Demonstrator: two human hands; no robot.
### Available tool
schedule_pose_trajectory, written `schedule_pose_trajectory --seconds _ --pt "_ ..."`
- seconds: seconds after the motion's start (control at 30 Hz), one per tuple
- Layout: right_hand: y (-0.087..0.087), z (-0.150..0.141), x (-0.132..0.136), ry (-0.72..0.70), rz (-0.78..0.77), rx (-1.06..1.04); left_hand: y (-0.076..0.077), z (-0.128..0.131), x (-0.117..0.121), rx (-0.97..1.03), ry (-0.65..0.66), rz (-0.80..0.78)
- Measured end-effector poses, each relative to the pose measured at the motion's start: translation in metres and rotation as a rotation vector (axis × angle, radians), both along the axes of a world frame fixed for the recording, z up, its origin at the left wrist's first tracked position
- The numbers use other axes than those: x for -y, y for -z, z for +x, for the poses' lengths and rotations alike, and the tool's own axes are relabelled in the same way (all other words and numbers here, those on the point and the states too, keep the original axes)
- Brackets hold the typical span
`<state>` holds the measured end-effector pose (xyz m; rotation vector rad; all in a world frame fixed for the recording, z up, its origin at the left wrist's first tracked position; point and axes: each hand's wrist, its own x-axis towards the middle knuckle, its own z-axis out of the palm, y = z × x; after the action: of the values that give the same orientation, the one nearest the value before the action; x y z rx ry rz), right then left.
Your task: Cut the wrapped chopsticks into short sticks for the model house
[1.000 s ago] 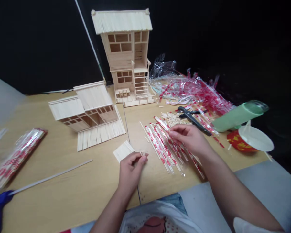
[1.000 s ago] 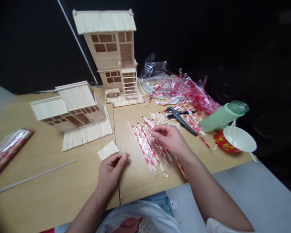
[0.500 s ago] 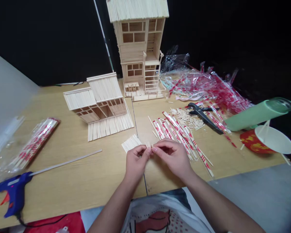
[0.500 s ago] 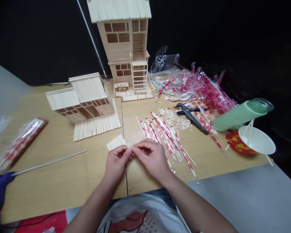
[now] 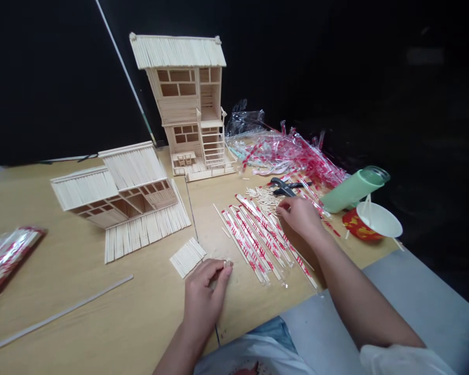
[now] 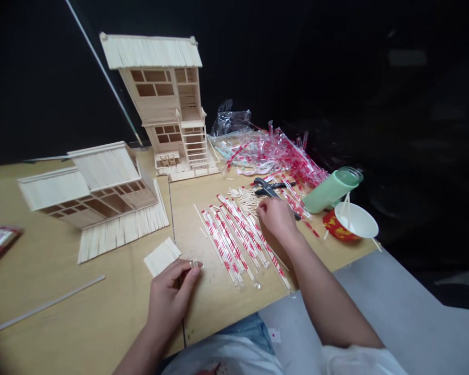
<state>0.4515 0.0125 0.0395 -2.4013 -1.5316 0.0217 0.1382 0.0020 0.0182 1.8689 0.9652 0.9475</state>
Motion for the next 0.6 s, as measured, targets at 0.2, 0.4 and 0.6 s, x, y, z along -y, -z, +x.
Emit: schedule_pose_trajectory --seconds 0.2,0.4,0.6 --pt "-0.002 0.002 -0.031 -0.160 -0.072 0.001 0.002 0.000 0.000 -0.035 -0.016 -0.012" --pt "0.000 -0.002 -0.043 -0.202 -0.087 -0.018 0.004 -0.001 -0.001 -0.033 -0.040 -0.052" --pt "-0.007 -0.001 -0.025 -0.170 0.041 -0.130 0.005 -0.001 -0.001 -0.008 -0.047 -0.166"
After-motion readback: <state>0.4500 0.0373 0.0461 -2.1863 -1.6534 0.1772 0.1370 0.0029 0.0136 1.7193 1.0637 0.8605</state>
